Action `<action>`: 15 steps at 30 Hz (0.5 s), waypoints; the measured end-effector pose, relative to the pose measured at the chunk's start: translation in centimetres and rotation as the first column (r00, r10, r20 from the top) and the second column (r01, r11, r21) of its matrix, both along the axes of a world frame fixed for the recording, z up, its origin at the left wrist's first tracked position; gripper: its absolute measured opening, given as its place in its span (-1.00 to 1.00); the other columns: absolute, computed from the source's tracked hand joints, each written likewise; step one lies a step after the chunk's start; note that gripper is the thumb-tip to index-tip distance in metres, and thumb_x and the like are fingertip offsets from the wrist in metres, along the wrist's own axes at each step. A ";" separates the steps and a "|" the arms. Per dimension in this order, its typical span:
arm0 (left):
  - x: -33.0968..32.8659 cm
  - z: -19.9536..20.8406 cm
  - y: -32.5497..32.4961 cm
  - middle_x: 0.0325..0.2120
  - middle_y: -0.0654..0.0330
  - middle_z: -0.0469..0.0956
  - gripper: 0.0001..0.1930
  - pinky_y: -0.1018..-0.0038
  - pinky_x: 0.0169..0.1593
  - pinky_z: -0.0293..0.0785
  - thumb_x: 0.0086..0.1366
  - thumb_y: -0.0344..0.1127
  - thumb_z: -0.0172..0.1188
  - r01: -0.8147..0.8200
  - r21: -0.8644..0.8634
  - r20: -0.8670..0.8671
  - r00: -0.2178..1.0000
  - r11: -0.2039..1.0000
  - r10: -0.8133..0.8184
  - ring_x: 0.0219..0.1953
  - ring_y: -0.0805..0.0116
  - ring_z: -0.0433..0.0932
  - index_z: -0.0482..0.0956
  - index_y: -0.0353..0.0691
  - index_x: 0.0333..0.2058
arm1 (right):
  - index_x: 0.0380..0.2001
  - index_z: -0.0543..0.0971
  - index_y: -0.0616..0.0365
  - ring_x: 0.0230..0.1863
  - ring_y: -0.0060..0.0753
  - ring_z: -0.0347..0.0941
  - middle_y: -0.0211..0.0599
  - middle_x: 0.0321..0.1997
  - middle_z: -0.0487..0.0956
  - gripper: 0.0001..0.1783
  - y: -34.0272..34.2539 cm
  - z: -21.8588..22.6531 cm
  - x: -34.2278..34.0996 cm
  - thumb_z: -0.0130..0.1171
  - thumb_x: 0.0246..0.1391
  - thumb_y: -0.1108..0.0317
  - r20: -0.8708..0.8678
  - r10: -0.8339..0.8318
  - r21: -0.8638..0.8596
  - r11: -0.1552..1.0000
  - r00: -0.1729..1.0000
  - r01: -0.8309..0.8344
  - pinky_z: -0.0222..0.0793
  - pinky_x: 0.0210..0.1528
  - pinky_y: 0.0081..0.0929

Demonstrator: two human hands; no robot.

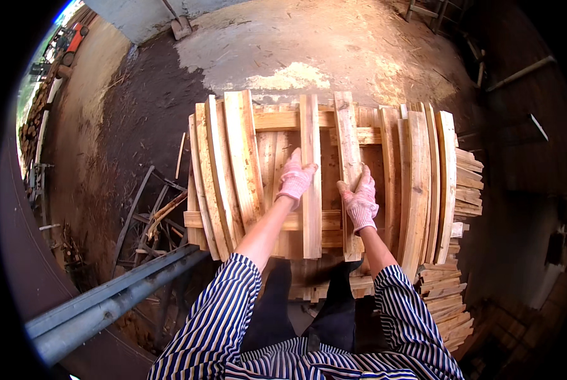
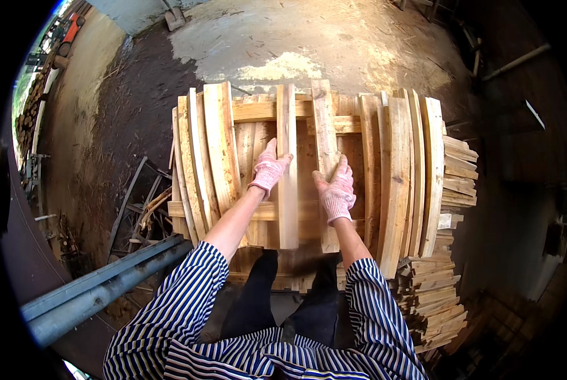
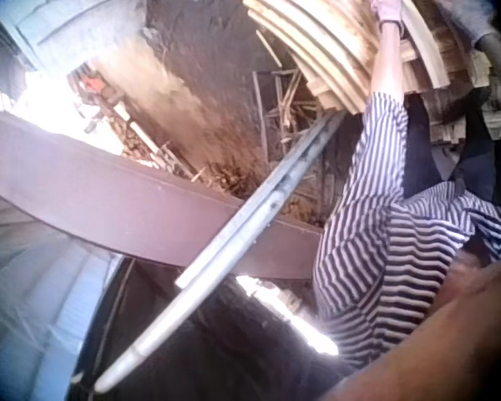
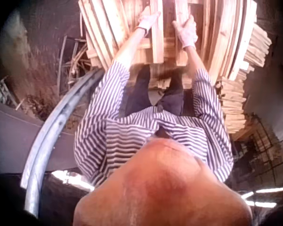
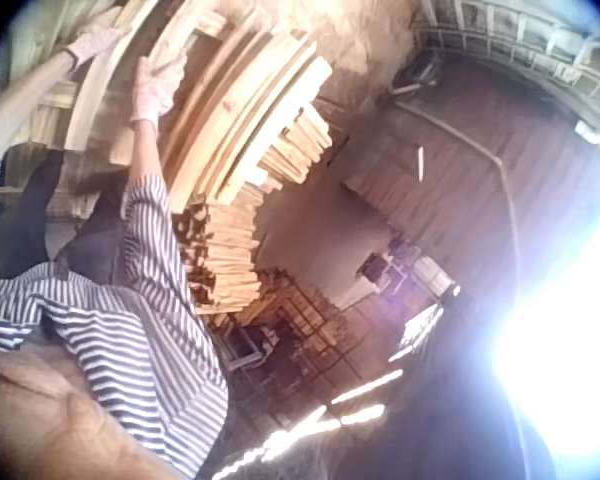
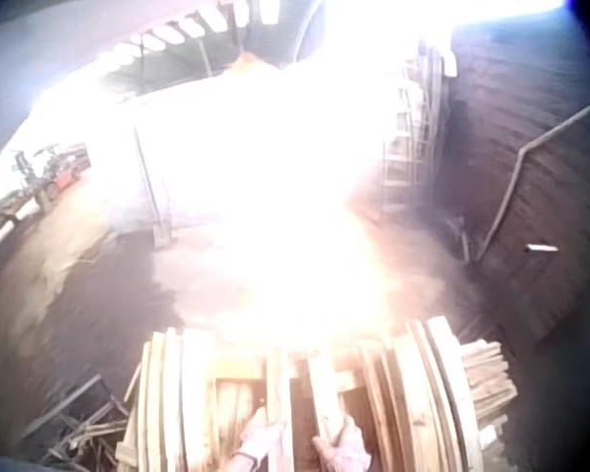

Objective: The person repeatedly picks up wooden planks from a large pile and stacks them onto a wooden pallet. They arrange the planks in alternating layers to build a stable stack, occasionally adjusting the alignment of the wood. The task is performed by hand using pink gloves in a workshop environment.

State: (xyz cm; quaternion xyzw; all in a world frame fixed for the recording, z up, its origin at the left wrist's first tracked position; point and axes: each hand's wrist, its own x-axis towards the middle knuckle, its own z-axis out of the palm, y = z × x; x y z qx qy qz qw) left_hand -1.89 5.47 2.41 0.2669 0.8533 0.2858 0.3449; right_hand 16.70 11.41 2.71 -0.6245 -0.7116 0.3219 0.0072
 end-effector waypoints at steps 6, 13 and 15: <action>-5.3 3.8 -9.7 0.47 -0.04 0.08 0.03 0.13 0.27 0.49 0.20 0.31 0.32 -0.276 0.145 -0.425 0.850 0.950 0.312 0.35 0.00 0.35 0.01 0.05 0.49 | 0.45 0.23 0.11 0.36 0.09 0.35 0.19 0.48 0.21 -0.10 -3.8 1.0 -3.0 0.39 0.08 0.28 -0.216 0.266 0.549 0.829 0.939 -0.108 0.42 0.33 -0.14; -16.9 -0.3 -17.4 0.21 -0.27 0.45 0.36 0.28 0.35 0.28 -0.03 0.39 0.48 -0.576 -0.018 -0.016 0.818 0.817 0.576 0.27 0.00 0.45 -0.05 -0.45 0.45 | 0.56 -0.31 0.02 0.15 -0.18 0.47 0.20 0.56 0.02 0.42 -9.4 -1.6 -18.0 0.51 -0.05 -0.06 -0.292 0.274 0.056 0.961 0.916 -0.270 0.47 -0.09 -0.46; -18.4 -1.9 -20.6 0.21 -0.25 0.45 0.29 0.28 0.32 0.33 -0.01 0.36 0.49 -0.558 -0.016 -0.006 0.830 0.830 0.558 0.25 0.02 0.46 0.07 -0.50 0.41 | 0.54 -0.29 0.19 0.37 -0.01 0.27 0.29 0.50 0.13 0.51 -12.0 -0.1 -21.3 0.60 -0.17 -0.04 -0.502 0.006 -0.437 0.861 0.865 -0.260 0.26 0.29 -0.31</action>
